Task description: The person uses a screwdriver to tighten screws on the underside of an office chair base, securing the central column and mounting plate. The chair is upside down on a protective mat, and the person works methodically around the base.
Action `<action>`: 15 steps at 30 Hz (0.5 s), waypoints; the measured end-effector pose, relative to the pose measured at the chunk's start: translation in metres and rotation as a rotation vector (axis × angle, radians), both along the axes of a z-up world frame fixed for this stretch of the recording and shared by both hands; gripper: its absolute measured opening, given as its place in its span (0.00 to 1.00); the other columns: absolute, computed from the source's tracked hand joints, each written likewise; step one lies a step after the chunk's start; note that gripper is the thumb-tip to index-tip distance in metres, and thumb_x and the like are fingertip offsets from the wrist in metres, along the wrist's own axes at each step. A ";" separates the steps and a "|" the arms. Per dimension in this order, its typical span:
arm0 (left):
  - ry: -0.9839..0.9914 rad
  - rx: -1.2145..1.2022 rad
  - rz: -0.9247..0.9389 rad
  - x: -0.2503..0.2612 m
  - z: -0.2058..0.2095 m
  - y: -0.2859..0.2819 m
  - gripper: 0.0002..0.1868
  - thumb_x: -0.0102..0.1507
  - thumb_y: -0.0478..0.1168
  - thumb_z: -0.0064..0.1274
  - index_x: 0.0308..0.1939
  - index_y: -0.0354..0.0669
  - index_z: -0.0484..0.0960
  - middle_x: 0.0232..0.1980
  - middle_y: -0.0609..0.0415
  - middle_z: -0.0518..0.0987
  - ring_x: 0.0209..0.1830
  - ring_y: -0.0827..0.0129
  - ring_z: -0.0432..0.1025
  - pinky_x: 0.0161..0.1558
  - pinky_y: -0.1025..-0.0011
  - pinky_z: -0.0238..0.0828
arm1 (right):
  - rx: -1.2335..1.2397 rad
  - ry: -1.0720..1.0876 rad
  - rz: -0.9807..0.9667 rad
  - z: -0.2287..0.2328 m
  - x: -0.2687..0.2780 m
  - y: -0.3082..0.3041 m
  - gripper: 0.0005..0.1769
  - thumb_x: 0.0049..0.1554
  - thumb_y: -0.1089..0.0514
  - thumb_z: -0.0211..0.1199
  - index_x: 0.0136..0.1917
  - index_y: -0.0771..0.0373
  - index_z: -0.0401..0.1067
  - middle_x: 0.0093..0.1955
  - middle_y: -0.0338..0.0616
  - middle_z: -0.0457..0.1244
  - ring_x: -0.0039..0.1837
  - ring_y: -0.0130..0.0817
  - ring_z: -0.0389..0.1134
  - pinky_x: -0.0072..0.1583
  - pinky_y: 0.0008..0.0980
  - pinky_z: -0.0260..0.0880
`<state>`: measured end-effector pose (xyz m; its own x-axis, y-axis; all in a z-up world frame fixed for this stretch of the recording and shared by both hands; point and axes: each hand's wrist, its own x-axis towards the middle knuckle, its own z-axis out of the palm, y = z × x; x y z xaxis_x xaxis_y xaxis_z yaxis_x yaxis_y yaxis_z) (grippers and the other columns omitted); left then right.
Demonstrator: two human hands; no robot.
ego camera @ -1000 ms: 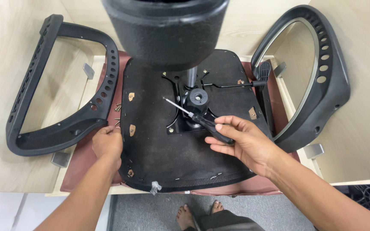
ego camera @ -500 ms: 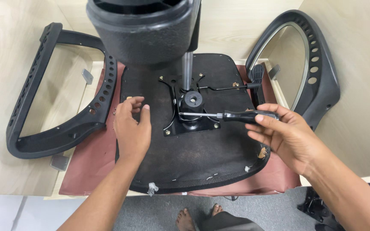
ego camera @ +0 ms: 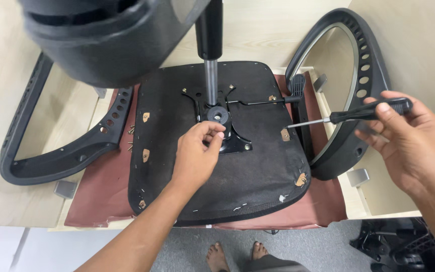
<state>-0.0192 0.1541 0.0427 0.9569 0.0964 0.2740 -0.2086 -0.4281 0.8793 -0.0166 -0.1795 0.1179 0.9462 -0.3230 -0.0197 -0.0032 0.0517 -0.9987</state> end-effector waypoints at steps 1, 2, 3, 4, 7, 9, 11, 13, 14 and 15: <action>-0.002 0.003 -0.021 0.001 -0.001 -0.006 0.07 0.63 0.35 0.56 0.44 0.40 0.85 0.40 0.56 0.85 0.36 0.75 0.78 0.36 0.75 0.74 | -0.034 -0.023 0.008 0.000 0.001 -0.003 0.11 0.65 0.62 0.58 0.61 0.56 0.68 0.59 0.42 0.68 0.57 0.33 0.71 0.61 0.45 0.73; -0.004 0.001 -0.039 0.002 -0.002 -0.014 0.07 0.63 0.35 0.56 0.44 0.39 0.85 0.40 0.55 0.84 0.36 0.74 0.79 0.36 0.75 0.75 | -0.068 -0.046 0.016 -0.001 0.002 -0.007 0.12 0.65 0.63 0.57 0.62 0.57 0.67 0.60 0.42 0.67 0.58 0.33 0.71 0.62 0.46 0.72; -0.006 -0.005 -0.053 0.003 -0.002 -0.021 0.07 0.62 0.35 0.57 0.43 0.39 0.85 0.40 0.54 0.84 0.36 0.74 0.79 0.36 0.74 0.76 | -0.105 -0.071 0.028 -0.001 0.004 -0.010 0.12 0.66 0.63 0.57 0.62 0.58 0.66 0.62 0.42 0.67 0.60 0.33 0.71 0.63 0.47 0.72; -0.009 -0.010 -0.066 0.003 -0.003 -0.027 0.07 0.61 0.34 0.57 0.42 0.39 0.85 0.40 0.53 0.83 0.36 0.73 0.79 0.37 0.74 0.77 | -0.092 -0.080 0.048 -0.002 0.005 -0.012 0.12 0.66 0.64 0.57 0.63 0.59 0.66 0.62 0.42 0.66 0.61 0.33 0.71 0.64 0.47 0.72; 0.037 0.074 -0.016 0.001 0.002 -0.038 0.08 0.62 0.34 0.57 0.44 0.40 0.84 0.41 0.53 0.83 0.37 0.70 0.80 0.38 0.71 0.78 | -0.045 -0.095 0.103 -0.006 0.014 -0.015 0.13 0.65 0.66 0.57 0.63 0.60 0.67 0.63 0.43 0.66 0.62 0.32 0.70 0.66 0.46 0.72; 0.054 0.057 -0.089 -0.001 0.006 -0.047 0.10 0.60 0.33 0.57 0.46 0.39 0.84 0.44 0.52 0.83 0.42 0.68 0.80 0.40 0.70 0.78 | -0.010 -0.070 0.124 -0.006 0.020 -0.014 0.14 0.64 0.66 0.57 0.63 0.60 0.67 0.63 0.45 0.66 0.62 0.33 0.70 0.66 0.46 0.75; 0.066 0.056 -0.132 0.003 0.010 -0.057 0.12 0.60 0.33 0.57 0.48 0.40 0.83 0.47 0.51 0.83 0.45 0.66 0.80 0.42 0.69 0.77 | 0.000 -0.079 0.159 -0.004 0.029 -0.013 0.15 0.64 0.67 0.57 0.63 0.61 0.67 0.63 0.45 0.65 0.63 0.33 0.70 0.65 0.45 0.73; 0.073 0.070 -0.144 0.011 0.015 -0.068 0.13 0.60 0.33 0.57 0.49 0.40 0.83 0.49 0.50 0.82 0.47 0.64 0.80 0.43 0.68 0.77 | 0.007 -0.091 0.186 0.000 0.037 -0.012 0.15 0.63 0.68 0.58 0.63 0.62 0.68 0.62 0.45 0.65 0.63 0.33 0.69 0.65 0.44 0.71; 0.066 0.078 -0.139 0.016 0.017 -0.073 0.14 0.60 0.33 0.57 0.50 0.41 0.83 0.50 0.50 0.82 0.48 0.64 0.80 0.44 0.67 0.77 | 0.008 -0.096 0.197 0.002 0.042 -0.011 0.16 0.62 0.68 0.58 0.63 0.62 0.67 0.62 0.45 0.65 0.63 0.33 0.69 0.64 0.44 0.72; 0.061 0.086 -0.135 0.022 0.018 -0.077 0.14 0.60 0.34 0.57 0.50 0.41 0.83 0.51 0.50 0.82 0.48 0.64 0.80 0.45 0.67 0.77 | 0.008 -0.098 0.206 0.005 0.046 -0.011 0.16 0.61 0.68 0.58 0.63 0.62 0.67 0.61 0.44 0.65 0.62 0.33 0.69 0.64 0.43 0.72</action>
